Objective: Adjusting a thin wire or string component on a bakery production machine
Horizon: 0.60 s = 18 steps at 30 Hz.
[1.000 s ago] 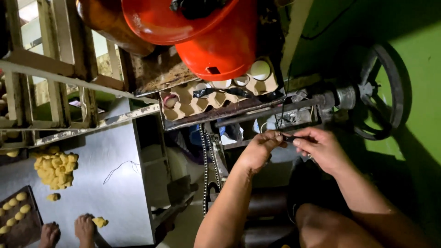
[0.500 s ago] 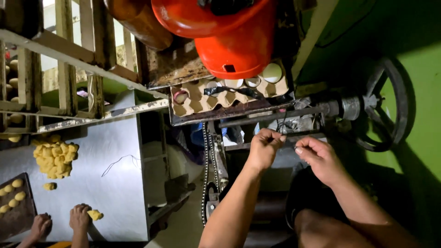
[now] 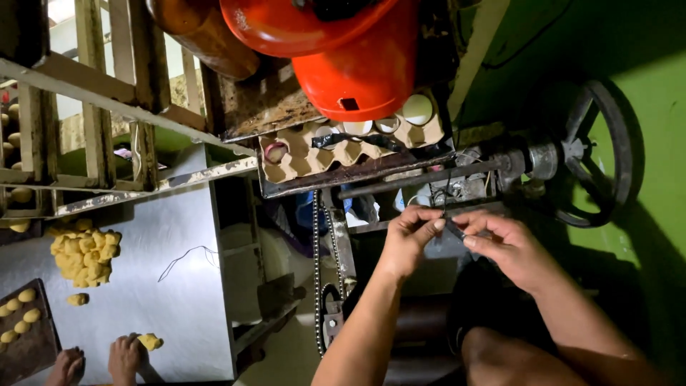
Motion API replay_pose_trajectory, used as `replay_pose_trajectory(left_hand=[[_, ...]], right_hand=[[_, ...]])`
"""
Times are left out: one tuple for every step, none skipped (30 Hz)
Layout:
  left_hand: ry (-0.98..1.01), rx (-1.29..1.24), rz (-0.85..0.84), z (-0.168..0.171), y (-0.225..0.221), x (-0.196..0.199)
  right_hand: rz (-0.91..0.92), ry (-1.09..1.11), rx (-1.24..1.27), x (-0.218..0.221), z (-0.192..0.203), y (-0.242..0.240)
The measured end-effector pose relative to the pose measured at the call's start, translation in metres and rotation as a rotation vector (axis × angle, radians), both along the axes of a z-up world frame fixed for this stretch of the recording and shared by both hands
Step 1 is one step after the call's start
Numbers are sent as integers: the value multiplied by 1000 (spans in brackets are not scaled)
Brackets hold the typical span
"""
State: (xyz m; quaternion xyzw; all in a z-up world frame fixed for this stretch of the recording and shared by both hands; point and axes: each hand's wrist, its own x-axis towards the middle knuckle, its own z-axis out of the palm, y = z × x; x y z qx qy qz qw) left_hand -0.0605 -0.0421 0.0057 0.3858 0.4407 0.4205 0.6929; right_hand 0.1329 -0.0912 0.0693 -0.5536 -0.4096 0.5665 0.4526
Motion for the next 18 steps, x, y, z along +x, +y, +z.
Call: replay_pose_trajectory(left_hand=[[25, 63, -2, -4, -3, -1], [49, 126, -4, -7, -5, -3], [48, 128, -1, 3, -6, -2], [163, 237, -4, 14, -6, -2], [278, 347, -7, 25, -7, -2], [279, 349, -4, 32, -8, -1], [383, 464, 32, 40, -10, 0], [489, 578, 69, 48, -12, 2], [491, 578, 73, 51, -13, 3], [522, 617, 157, 54, -14, 5], [553, 654, 242, 58, -15, 7], [556, 652, 248, 59, -13, 8], [573, 656, 270, 62, -15, 9], [589, 660, 293, 63, -16, 11], [588, 643, 284, 57, -15, 10], [588, 648, 290, 50, -14, 10], [587, 637, 286, 43, -21, 10], [586, 604, 267, 44, -16, 10]], right_hand=[[-33, 52, -51, -1, -6, -3], [-67, 105, -102, -3, -12, -7], [-64, 103, -100, -3, -10, -5], [-78, 109, -102, -2, -7, -4], [-92, 115, -103, -3, -5, -1], [-88, 115, -101, -4, -3, -1], [-87, 109, -103, -5, -1, -2], [-86, 102, -105, -6, 1, -2], [-81, 103, -104, -9, 6, 1], [-75, 79, -93, -12, 10, 3], [-67, 56, -82, -16, 14, 6], [-60, 56, -82, -18, 22, 12], [-27, -18, -49, -20, 30, 14], [6, -93, -16, -22, 38, 16], [3, -95, -36, -23, 41, 17], [40, -151, 20, -23, 42, 17], [74, -207, 59, -22, 44, 10], [69, -208, 21, -23, 48, 14]])
